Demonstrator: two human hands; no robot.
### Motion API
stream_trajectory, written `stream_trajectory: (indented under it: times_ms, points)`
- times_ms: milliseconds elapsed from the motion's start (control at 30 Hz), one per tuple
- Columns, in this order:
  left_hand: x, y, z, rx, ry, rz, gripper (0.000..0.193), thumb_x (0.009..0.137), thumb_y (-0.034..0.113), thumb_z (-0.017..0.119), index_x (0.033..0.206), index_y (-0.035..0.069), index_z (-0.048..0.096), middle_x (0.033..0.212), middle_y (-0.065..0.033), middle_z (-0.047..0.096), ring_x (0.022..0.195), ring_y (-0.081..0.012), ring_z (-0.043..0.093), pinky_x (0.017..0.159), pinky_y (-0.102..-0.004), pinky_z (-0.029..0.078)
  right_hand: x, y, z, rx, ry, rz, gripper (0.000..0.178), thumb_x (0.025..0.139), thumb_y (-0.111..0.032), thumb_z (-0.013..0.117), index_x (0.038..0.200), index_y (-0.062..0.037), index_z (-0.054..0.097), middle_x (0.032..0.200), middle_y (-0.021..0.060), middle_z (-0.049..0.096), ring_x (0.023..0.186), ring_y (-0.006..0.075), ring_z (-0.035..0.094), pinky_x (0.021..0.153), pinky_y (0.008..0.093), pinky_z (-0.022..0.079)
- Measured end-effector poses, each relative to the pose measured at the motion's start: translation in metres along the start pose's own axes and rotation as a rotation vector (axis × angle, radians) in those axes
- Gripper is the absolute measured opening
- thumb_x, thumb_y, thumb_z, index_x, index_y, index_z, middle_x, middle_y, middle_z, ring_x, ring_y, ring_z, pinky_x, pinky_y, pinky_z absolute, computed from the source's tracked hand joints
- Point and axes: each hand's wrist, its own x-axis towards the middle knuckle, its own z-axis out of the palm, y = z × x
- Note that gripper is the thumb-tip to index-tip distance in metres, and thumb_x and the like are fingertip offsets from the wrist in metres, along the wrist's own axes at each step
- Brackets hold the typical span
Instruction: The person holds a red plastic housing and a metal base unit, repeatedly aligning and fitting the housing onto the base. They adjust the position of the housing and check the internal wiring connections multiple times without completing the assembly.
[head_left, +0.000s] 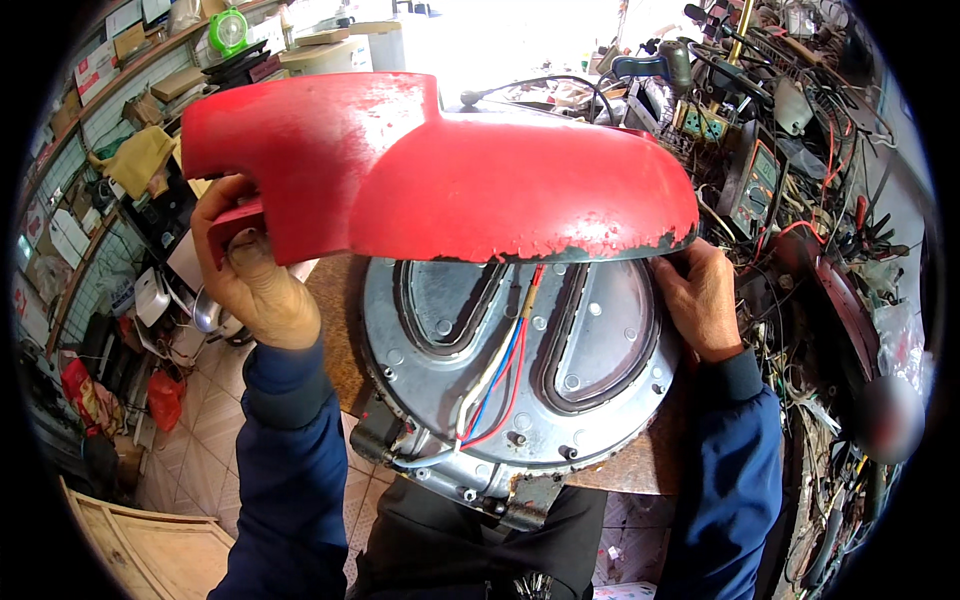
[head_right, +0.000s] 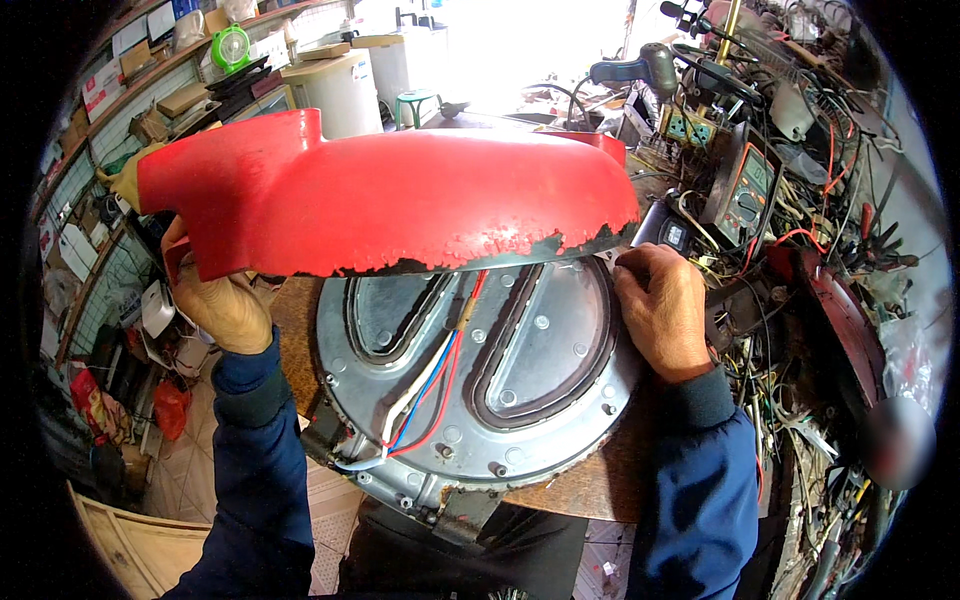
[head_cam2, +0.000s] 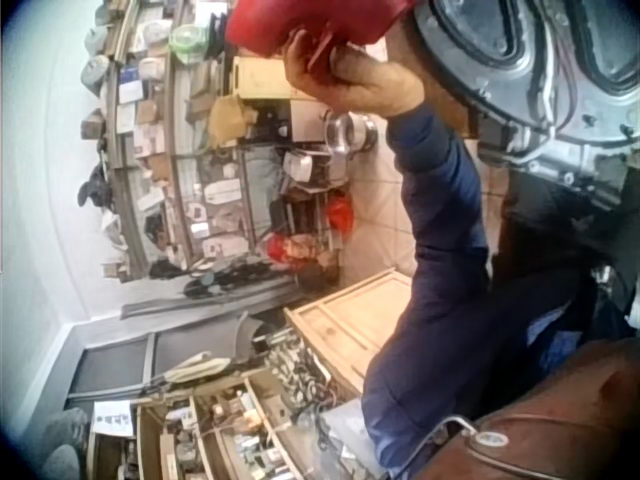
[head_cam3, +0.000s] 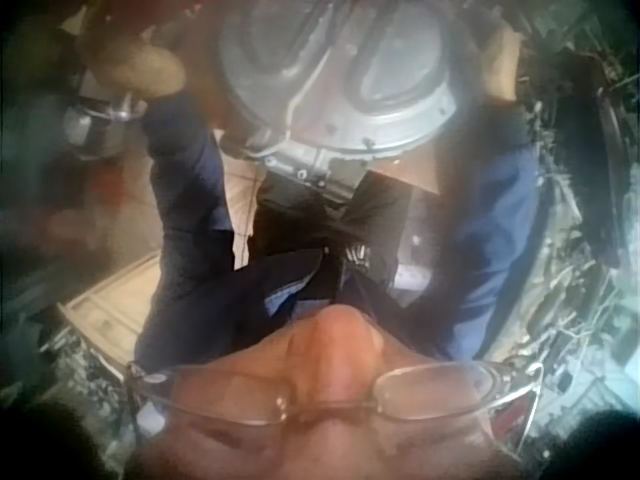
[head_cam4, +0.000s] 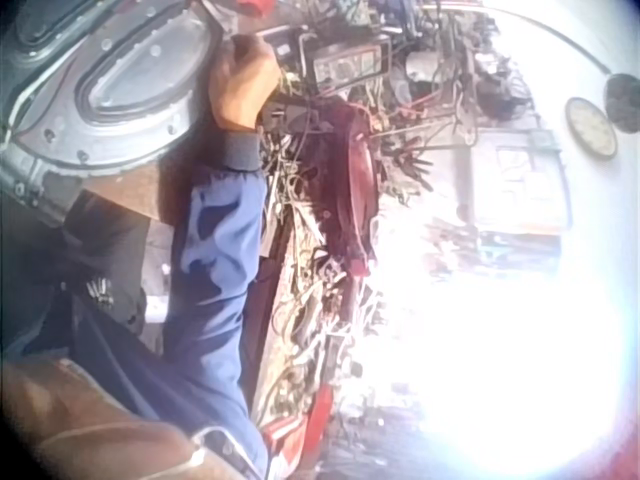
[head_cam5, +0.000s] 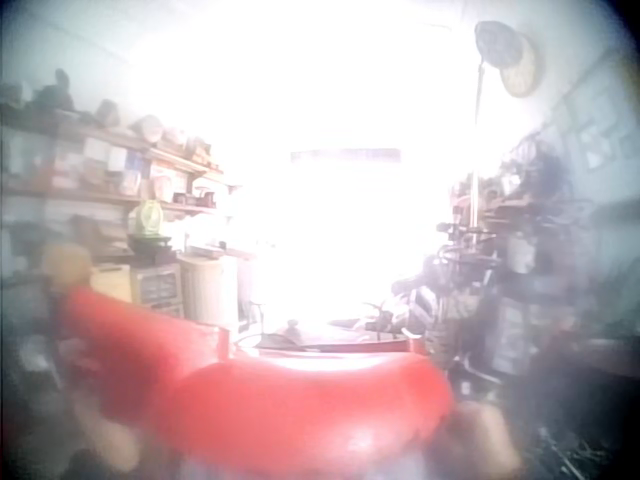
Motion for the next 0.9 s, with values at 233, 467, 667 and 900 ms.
stream_trajectory:
  times_ms: [233, 467, 667, 900]
  points:
    - [-0.0006, -0.0064, -0.0028, -0.02, 0.006, -0.031, 0.077, 0.085, 0.069, 0.064, 0.121, 0.0, 0.056, 0.111, -0.0087, 0.06, 0.099, -0.017, 0.062, 0.08, -0.0282, 0.056, 0.0, -0.0008, -0.0013, -0.054, -0.007, -0.003, 0.017, 0.083, -0.009, 0.066, 0.093, 0.0043, 0.071, 0.09, 0.0216, 0.069, 0.084, 0.0375, 0.069, 0.076, 0.0402, 0.053]
    - [-0.0006, 0.0005, -0.0002, -0.027, 0.019, -0.054, 0.075, 0.086, 0.067, 0.064, 0.122, 0.002, 0.055, 0.112, -0.0084, 0.06, 0.1, -0.0182, 0.063, 0.076, -0.0296, 0.059, -0.0005, -0.0018, -0.0019, -0.036, -0.01, -0.003, 0.017, 0.084, -0.009, 0.066, 0.093, 0.0036, 0.071, 0.089, 0.0211, 0.069, 0.084, 0.0378, 0.068, 0.077, 0.0411, 0.053]
    - [-0.0009, -0.0038, -0.0011, -0.012, 0.009, -0.022, 0.076, 0.086, 0.067, 0.064, 0.123, 0.002, 0.054, 0.111, -0.0089, 0.06, 0.099, -0.0194, 0.064, 0.076, -0.0323, 0.061, -0.0003, 0.0027, -0.0011, -0.045, -0.007, -0.013, 0.016, 0.083, -0.009, 0.065, 0.092, 0.0031, 0.071, 0.088, 0.0208, 0.068, 0.084, 0.0385, 0.068, 0.076, 0.0419, 0.052]
    - [0.0004, -0.0011, -0.0008, -0.039, 0.013, -0.029, 0.077, 0.083, 0.067, 0.067, 0.122, 0.002, 0.054, 0.111, -0.0094, 0.06, 0.098, -0.0202, 0.065, 0.071, -0.0335, 0.063, -0.0002, 0.0005, -0.0007, -0.066, 0.004, -0.027, 0.016, 0.083, -0.008, 0.066, 0.093, 0.003, 0.071, 0.088, 0.0205, 0.069, 0.084, 0.0385, 0.068, 0.076, 0.0418, 0.052]
